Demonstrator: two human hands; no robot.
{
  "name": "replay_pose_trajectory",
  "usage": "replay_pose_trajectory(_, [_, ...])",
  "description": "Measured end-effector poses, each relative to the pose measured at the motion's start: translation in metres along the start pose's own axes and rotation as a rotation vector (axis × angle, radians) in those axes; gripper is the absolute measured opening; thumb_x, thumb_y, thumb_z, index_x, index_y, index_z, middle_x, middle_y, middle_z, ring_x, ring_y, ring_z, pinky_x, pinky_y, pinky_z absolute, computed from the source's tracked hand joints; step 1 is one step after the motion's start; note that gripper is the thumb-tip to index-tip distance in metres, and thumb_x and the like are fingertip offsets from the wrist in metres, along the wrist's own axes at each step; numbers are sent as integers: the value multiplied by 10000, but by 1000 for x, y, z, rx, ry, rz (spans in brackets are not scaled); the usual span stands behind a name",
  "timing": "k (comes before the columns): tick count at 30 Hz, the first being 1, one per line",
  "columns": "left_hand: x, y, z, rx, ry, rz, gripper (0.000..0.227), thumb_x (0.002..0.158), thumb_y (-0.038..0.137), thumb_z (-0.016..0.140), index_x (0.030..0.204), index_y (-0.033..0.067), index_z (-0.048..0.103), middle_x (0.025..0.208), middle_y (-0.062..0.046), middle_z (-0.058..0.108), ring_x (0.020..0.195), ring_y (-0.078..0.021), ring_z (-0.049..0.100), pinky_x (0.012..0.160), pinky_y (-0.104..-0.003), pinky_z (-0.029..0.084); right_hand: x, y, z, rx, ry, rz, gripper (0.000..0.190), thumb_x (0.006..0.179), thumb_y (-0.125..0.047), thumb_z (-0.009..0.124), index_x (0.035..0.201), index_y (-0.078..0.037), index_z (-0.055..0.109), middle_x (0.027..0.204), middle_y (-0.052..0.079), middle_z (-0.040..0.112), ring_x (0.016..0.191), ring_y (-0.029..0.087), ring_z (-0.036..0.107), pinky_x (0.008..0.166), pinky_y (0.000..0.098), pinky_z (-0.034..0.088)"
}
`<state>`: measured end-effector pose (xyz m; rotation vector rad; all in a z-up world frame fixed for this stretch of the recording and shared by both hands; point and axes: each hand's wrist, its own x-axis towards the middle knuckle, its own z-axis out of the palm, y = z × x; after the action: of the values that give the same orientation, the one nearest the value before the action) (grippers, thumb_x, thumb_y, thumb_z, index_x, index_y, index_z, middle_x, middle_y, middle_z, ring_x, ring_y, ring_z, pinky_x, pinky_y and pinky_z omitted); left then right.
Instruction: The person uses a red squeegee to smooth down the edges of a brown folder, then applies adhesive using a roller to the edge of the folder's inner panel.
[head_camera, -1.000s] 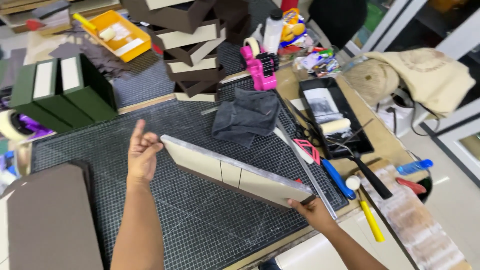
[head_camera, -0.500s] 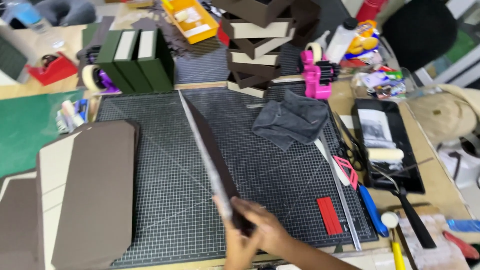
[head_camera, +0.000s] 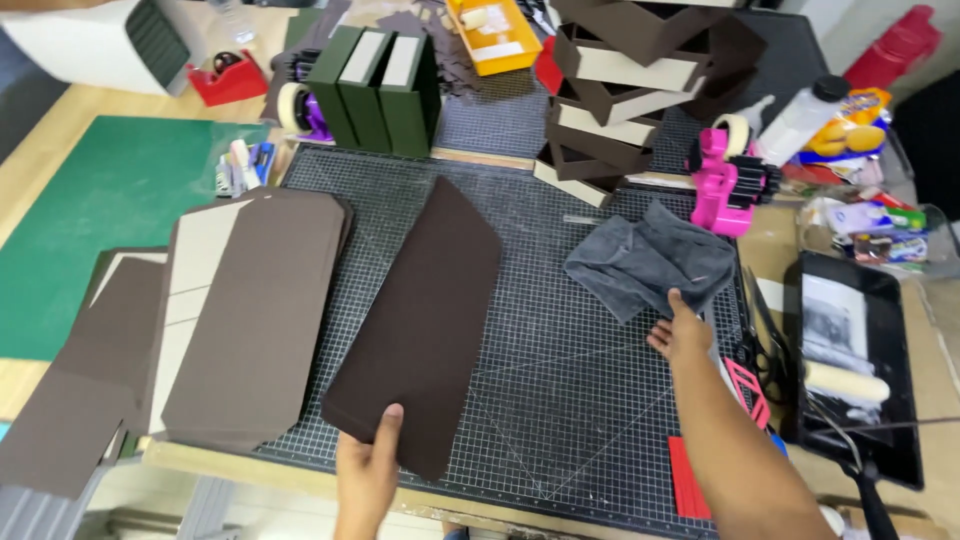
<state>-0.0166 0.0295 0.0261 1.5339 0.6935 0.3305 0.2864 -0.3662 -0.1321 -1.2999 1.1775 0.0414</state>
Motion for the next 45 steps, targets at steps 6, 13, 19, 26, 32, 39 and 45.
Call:
replay_pose_trajectory(6, [1,52,-20,-235,-53,-279,612,845,135,639,1440,11,572,1445,-126,663,1339,-255,623,1123,-377,498,116,-28,12,188,-300,-209,358,968,-225,796,1054,-229,449,613,72,495,528,148,533,768,511,615])
replay_pose_trajectory(13, [13,46,-24,-291,-150,-391,409,865,91,681,1249,-50,692,1157,-209,759,1035,-334,716,842,-447,580,-144,-82,-57,-264,-569,-790,275,995,-267,696,1217,-104,700,1127,5,684,1015,131,624,931,301,511])
replay_pose_trajectory(19, [12,52,-12,-332,-258,-350,400,870,87,677,1251,-33,701,1224,-198,769,1121,-331,721,969,-435,586,-209,56,-61,-493,-545,-1341,242,873,-290,778,1074,-162,742,1187,-1,702,1100,140,641,1013,314,485])
replay_pose_trajectory(26, [-6,23,-4,59,-495,0,340,944,238,635,1250,100,692,1161,-55,778,1077,-171,722,914,-333,578,-288,133,14,-371,-1071,-1700,200,1052,-185,540,890,-68,521,749,64,530,634,230,542,627,370,445])
replay_pose_trajectory(32, [-16,49,-4,137,-661,449,453,986,118,575,1431,67,510,1462,-148,505,1374,-270,460,1162,-408,345,-262,172,39,-307,-736,-2060,290,1063,-349,536,969,-76,566,699,50,513,522,229,532,498,357,450])
replay_pose_trajectory(39, [-22,73,-24,152,-772,241,653,1005,171,518,1600,86,265,1730,-70,196,1602,-224,144,1253,-399,106,-147,133,94,-587,-494,-1109,534,959,-500,515,1220,-35,487,1139,282,693,1055,498,661,902,583,487])
replay_pose_trajectory(45, [-15,50,-40,119,-884,322,485,1006,117,545,1484,40,518,1730,-125,44,1595,-276,115,1245,-468,181,-99,8,127,-312,-513,-1123,507,1047,-540,399,1303,-102,399,1200,174,665,1067,344,656,958,454,462])
